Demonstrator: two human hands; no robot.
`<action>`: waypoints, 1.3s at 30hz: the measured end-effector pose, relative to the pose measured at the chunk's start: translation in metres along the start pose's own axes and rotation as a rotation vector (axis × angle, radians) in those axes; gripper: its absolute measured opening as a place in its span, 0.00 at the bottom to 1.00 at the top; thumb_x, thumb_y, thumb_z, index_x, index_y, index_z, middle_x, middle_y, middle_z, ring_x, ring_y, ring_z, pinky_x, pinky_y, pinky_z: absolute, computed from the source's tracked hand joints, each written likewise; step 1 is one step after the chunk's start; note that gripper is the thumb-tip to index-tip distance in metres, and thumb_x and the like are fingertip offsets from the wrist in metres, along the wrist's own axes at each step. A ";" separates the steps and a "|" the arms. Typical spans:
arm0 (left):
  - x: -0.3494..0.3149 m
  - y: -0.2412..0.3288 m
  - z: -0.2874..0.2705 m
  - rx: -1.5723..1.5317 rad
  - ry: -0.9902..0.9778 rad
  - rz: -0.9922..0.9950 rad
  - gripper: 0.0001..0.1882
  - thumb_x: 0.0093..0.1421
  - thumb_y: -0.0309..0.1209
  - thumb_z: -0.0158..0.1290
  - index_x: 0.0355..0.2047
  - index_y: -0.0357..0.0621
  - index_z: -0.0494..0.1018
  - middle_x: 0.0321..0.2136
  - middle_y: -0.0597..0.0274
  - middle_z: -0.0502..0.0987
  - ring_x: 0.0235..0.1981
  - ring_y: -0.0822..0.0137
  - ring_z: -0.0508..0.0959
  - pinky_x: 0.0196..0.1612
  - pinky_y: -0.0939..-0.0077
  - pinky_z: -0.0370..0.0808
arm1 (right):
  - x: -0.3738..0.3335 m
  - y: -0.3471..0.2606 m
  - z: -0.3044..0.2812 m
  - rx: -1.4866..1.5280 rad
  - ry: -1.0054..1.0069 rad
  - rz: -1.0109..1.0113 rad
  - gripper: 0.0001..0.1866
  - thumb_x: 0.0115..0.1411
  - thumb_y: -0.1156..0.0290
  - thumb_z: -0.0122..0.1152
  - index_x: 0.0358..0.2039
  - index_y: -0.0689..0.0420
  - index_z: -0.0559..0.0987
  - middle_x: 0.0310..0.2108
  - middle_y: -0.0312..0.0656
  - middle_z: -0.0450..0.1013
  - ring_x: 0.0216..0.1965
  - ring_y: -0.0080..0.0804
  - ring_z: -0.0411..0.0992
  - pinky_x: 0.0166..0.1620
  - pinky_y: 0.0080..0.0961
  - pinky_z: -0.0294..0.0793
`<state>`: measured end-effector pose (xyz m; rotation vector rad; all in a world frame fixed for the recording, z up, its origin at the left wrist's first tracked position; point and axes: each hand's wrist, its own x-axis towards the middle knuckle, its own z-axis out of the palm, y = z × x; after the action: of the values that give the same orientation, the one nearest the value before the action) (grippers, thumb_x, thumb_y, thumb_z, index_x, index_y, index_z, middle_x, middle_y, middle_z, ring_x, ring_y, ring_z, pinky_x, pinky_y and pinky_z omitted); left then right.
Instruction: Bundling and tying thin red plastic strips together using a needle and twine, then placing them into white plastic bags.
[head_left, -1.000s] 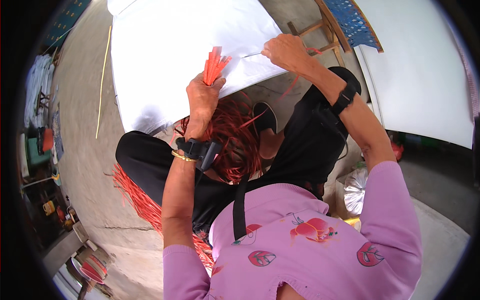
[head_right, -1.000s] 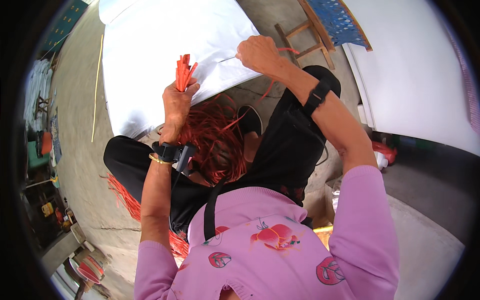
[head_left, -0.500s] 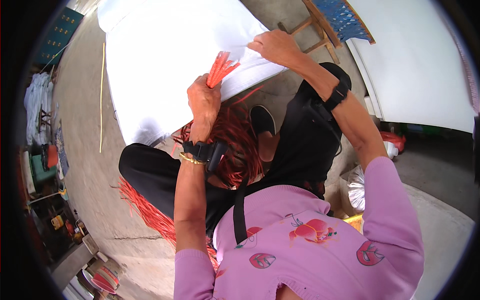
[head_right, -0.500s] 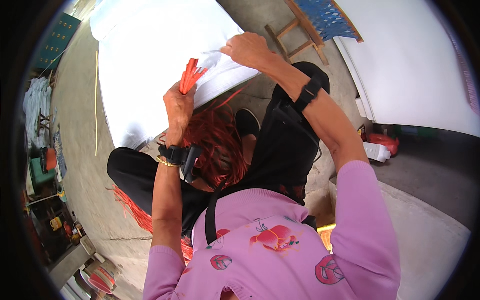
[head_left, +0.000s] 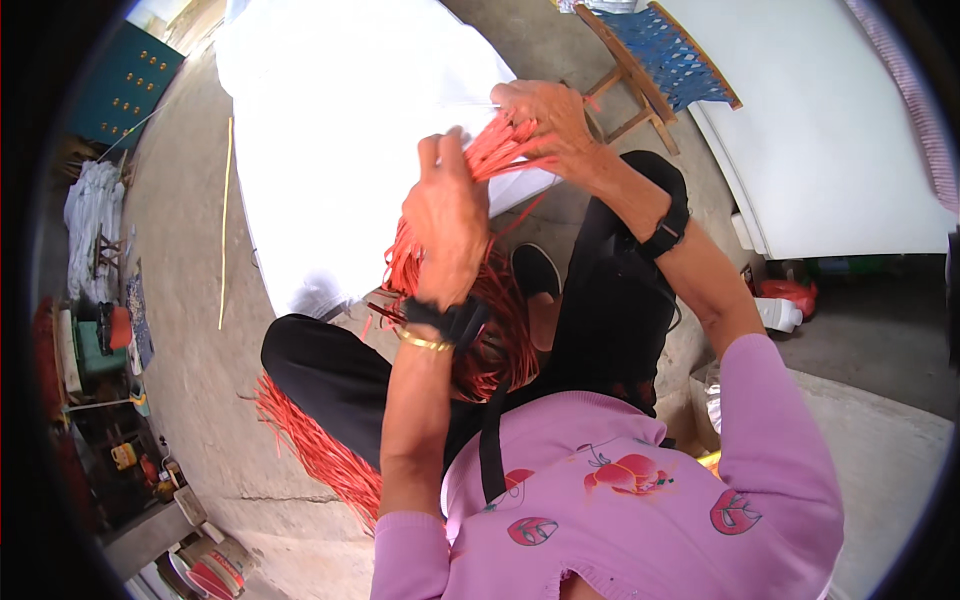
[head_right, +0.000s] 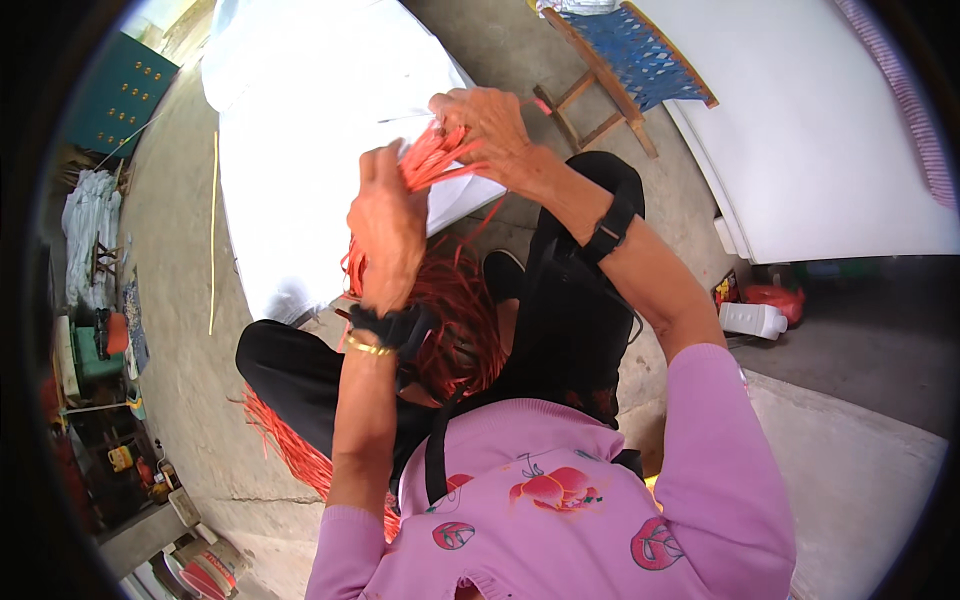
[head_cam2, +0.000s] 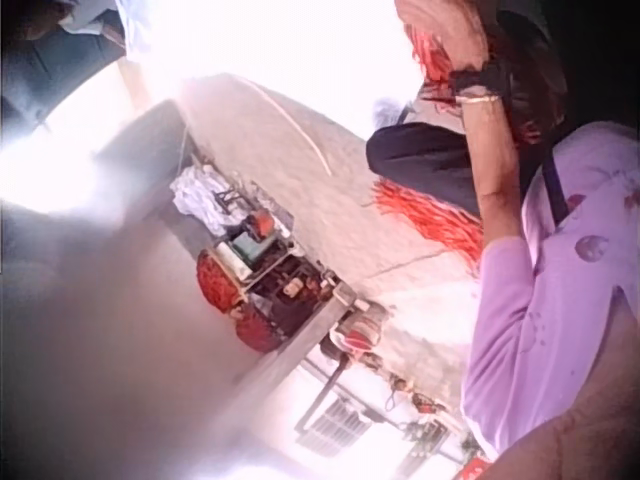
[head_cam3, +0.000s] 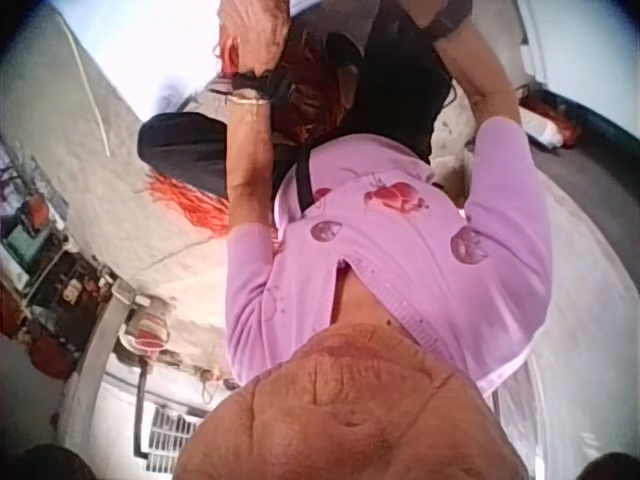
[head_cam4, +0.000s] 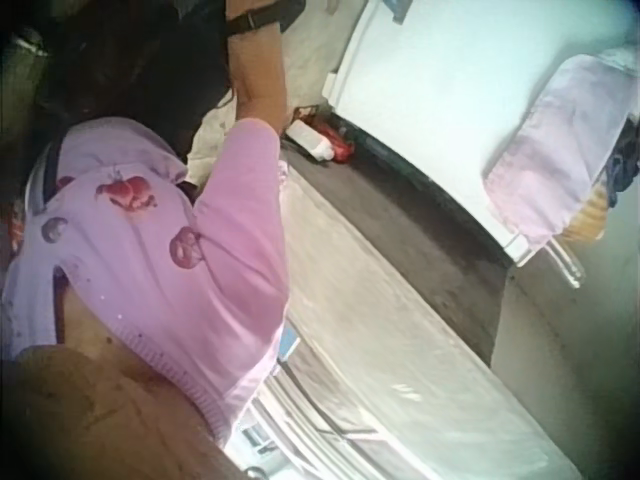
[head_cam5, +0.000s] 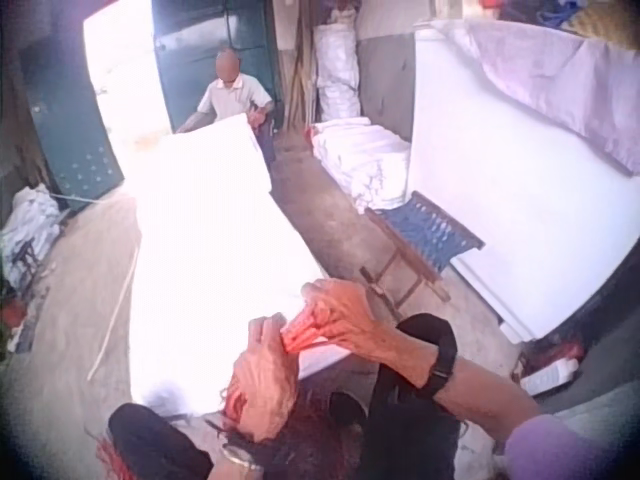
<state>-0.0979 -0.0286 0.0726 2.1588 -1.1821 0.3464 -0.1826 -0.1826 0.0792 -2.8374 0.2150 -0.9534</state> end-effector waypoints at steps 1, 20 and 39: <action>0.008 0.005 0.004 0.074 -0.062 -0.039 0.12 0.47 0.26 0.56 0.34 0.44 0.71 0.34 0.52 0.74 0.29 0.49 0.75 0.31 0.60 0.72 | -0.001 -0.002 -0.003 0.073 0.038 0.015 0.09 0.44 0.68 0.58 0.26 0.56 0.71 0.24 0.42 0.72 0.27 0.43 0.71 0.26 0.37 0.68; 0.026 -0.035 -0.001 -1.310 0.209 -0.858 0.10 0.56 0.33 0.48 0.23 0.41 0.65 0.10 0.70 0.60 0.11 0.78 0.59 0.14 0.80 0.55 | 0.033 -0.071 0.035 0.565 -0.033 0.467 0.10 0.46 0.74 0.54 0.32 0.59 0.72 0.24 0.50 0.74 0.28 0.50 0.73 0.34 0.42 0.69; -0.009 -0.046 0.016 -1.244 0.303 -0.904 0.08 0.51 0.24 0.54 0.19 0.41 0.66 0.15 0.73 0.63 0.14 0.78 0.61 0.17 0.80 0.56 | 0.018 -0.054 0.028 0.339 -0.022 0.244 0.15 0.55 0.59 0.53 0.20 0.57 0.75 0.17 0.46 0.70 0.21 0.47 0.69 0.26 0.38 0.66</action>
<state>-0.0666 -0.0153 0.0369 1.2144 -0.0305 -0.3804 -0.1465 -0.1307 0.0769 -2.4447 0.3507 -0.8186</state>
